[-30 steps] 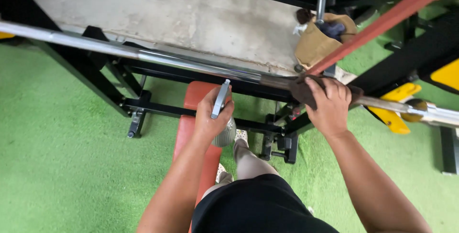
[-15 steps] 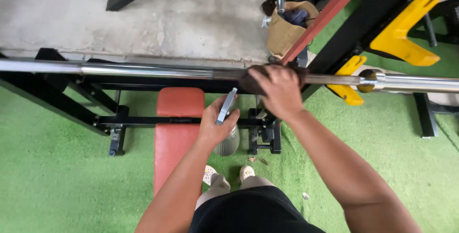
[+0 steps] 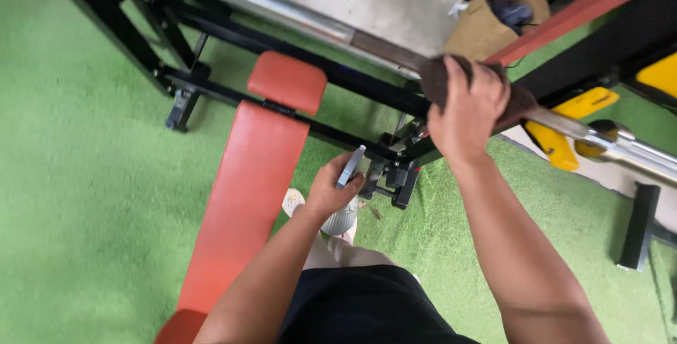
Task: Cleaning a barbell and gym bench with a spray bottle and cloth.
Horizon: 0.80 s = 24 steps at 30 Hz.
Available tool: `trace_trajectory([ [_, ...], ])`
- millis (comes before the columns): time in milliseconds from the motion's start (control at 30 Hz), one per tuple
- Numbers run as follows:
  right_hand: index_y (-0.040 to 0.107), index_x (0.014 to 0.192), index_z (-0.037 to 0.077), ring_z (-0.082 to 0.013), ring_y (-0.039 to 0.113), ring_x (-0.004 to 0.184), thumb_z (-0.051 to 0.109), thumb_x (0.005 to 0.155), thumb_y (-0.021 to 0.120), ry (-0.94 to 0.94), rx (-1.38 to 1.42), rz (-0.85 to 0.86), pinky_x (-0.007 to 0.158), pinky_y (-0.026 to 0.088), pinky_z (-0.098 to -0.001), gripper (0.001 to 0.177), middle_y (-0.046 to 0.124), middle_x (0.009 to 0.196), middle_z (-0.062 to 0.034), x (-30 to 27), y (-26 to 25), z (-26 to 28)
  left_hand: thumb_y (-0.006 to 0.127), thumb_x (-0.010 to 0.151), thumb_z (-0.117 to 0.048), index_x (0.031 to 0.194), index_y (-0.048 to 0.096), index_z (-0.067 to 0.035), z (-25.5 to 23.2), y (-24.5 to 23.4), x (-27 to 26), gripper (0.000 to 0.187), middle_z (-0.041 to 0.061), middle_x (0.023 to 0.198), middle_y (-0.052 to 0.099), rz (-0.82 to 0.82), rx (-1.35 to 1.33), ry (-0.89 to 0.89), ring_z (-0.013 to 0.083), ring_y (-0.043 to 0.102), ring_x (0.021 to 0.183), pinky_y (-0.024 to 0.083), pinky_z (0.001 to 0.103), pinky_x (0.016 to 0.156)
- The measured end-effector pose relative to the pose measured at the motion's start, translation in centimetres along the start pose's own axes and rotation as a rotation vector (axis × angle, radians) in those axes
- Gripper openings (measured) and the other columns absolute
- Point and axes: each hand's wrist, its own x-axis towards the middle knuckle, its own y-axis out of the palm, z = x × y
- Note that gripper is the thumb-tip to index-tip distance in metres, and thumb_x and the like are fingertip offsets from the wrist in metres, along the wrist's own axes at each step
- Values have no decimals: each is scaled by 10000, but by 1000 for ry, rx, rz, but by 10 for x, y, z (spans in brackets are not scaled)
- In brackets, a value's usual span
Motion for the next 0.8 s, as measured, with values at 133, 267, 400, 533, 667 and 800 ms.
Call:
trace_trajectory([
  [133,537,1495,150,-396,425,1361,136,761,830,-223,116,-10,1181,255,-621,790,491,1407,-189,43,16,70,697,826,-246,1252,680,-83,49,-4,-13,456,139,906,754,-65,-50,-121,257,729,816,578,378,787],
  [267,554,1505,207,-381,474,1340,87,795,816,-374,386,85,1175,330,-545,766,517,1410,-150,52,25,124,739,757,-204,1301,614,-46,106,-7,-27,580,126,986,728,-338,-23,-102,241,705,865,548,384,773],
  [400,506,1509,139,-420,531,1304,67,776,777,-435,789,385,1152,434,-482,785,516,1409,-185,3,86,158,713,772,-169,1305,628,-33,136,-33,-32,557,121,986,711,-437,-40,-115,213,699,846,544,372,772],
  [533,393,1443,26,-359,606,1213,230,837,804,275,1005,776,1013,508,-443,760,569,1331,-211,-58,197,158,675,812,-171,1257,649,-48,154,-67,-32,462,116,796,674,-346,-179,-426,186,638,693,542,356,698],
  [667,439,1433,104,-262,672,1054,273,815,699,1107,1111,1059,820,592,-436,692,617,1266,-147,-51,256,148,690,816,-176,1234,635,-50,180,-88,-15,441,132,810,681,-374,-237,-370,199,659,730,549,359,723],
  [800,440,1424,103,-251,680,1057,205,826,724,1016,1148,1003,873,592,-394,669,631,1255,-148,-52,329,125,712,801,-206,1220,668,-89,177,-102,30,437,144,907,716,-367,-106,-411,269,717,842,553,398,787],
])
